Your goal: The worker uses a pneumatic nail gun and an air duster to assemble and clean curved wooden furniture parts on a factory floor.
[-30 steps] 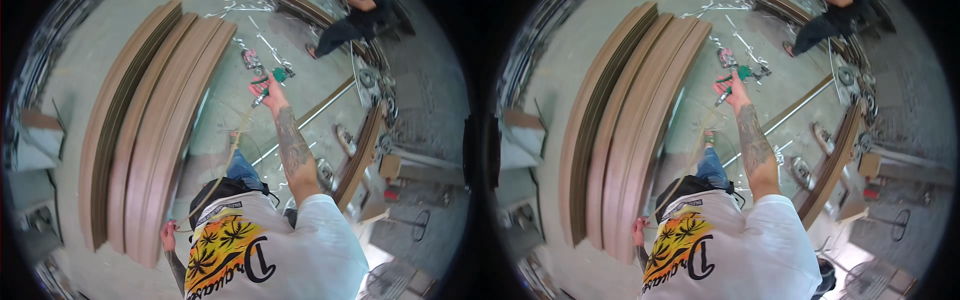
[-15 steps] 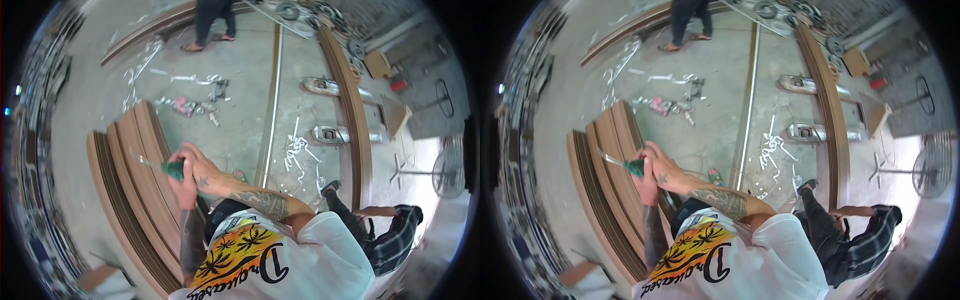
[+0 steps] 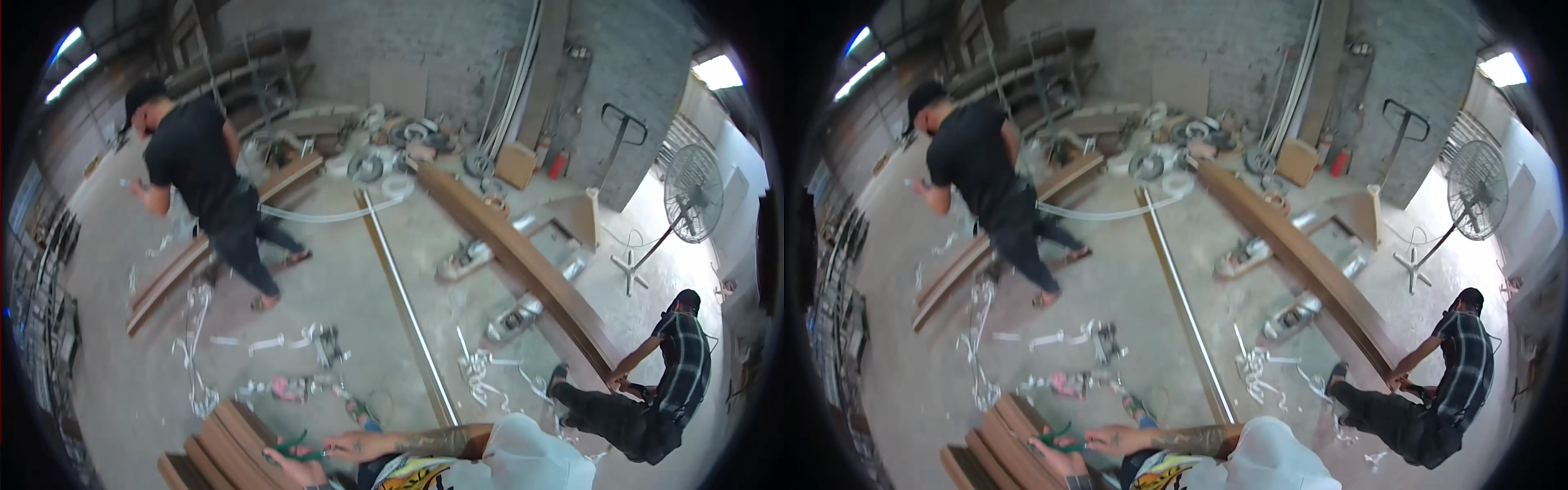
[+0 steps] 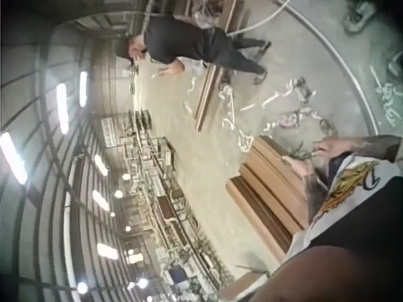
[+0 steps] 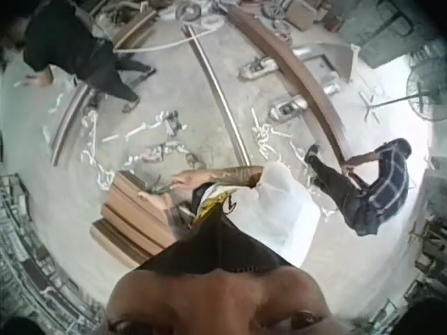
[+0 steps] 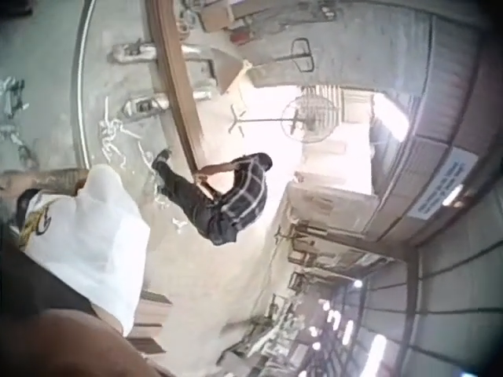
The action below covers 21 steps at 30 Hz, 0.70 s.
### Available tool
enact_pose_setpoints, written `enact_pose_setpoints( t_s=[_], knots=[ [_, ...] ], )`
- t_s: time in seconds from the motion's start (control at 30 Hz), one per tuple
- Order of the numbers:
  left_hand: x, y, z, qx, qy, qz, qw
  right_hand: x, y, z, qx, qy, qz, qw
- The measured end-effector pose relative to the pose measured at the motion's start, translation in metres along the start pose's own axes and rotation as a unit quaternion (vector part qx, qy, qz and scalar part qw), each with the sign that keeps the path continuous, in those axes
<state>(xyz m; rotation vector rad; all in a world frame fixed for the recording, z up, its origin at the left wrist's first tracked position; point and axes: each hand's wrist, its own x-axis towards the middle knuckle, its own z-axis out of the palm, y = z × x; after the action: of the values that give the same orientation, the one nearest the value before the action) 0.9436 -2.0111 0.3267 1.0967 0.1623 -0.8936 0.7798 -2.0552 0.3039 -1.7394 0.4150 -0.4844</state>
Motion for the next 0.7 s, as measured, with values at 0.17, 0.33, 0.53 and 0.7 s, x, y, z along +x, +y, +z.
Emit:
enact_pose_setpoints(
  t_s=[0.17,0.33,0.53,0.7],
  knots=[
    [0.036,0.042,0.103,0.073,-0.038,0.007,0.997,0.086,0.039,-0.035,-0.04,0.022,-0.046,0.998],
    [0.151,0.044,0.075,-0.081,-0.103,-0.069,0.989,0.166,-0.027,-0.068,-0.072,-0.093,0.178,0.977],
    [0.208,0.053,0.123,-0.027,0.01,-0.033,0.999,0.234,0.001,-0.1,-0.058,-0.122,0.12,0.984],
    [0.294,0.003,0.119,-0.079,0.015,-0.036,0.996,0.274,0.042,-0.153,-0.019,-0.11,0.059,0.992]
  ],
)
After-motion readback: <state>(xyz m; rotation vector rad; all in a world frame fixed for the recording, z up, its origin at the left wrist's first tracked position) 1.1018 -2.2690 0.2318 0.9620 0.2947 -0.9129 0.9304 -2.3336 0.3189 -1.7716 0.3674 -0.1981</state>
